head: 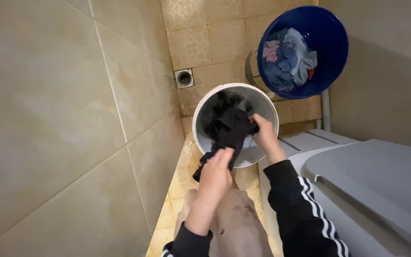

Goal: Washing and rinsing clothes using a twin-tub machine and buckets.

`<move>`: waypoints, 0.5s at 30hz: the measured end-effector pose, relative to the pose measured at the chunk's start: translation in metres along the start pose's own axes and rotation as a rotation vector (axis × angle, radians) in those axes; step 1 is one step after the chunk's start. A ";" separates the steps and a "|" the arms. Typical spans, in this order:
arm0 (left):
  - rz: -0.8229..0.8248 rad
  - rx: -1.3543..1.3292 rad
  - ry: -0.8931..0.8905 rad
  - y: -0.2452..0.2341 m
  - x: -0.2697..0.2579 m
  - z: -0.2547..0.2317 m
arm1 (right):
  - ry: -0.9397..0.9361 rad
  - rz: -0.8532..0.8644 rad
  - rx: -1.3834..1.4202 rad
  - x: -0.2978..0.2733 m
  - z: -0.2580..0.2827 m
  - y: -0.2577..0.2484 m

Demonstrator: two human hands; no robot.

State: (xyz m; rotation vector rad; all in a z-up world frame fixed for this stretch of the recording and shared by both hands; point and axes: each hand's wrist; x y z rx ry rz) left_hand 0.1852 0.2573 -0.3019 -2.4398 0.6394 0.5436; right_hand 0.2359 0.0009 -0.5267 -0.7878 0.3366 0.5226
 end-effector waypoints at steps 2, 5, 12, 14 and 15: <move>-0.101 -0.058 -0.039 0.008 0.006 0.022 | 0.078 -0.051 0.013 -0.014 0.044 -0.031; -0.258 -0.197 -0.145 0.000 0.012 0.026 | 0.195 -0.072 0.029 -0.048 0.106 -0.066; -0.408 -0.399 -0.142 0.003 0.014 -0.033 | -0.335 -0.092 -0.039 -0.122 0.241 -0.092; -0.335 -0.398 -0.081 0.015 0.005 -0.057 | -0.240 -0.144 -0.058 -0.132 0.180 -0.048; -0.257 -0.397 -0.024 0.022 0.000 -0.069 | -0.140 -0.192 -0.075 -0.137 0.149 -0.027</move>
Point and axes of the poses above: each hand's wrist, its own x-axis towards the middle knuckle, its own y-axis out of the palm, z = x × y, and after that the axes turned 14 degrees about z, right-handed
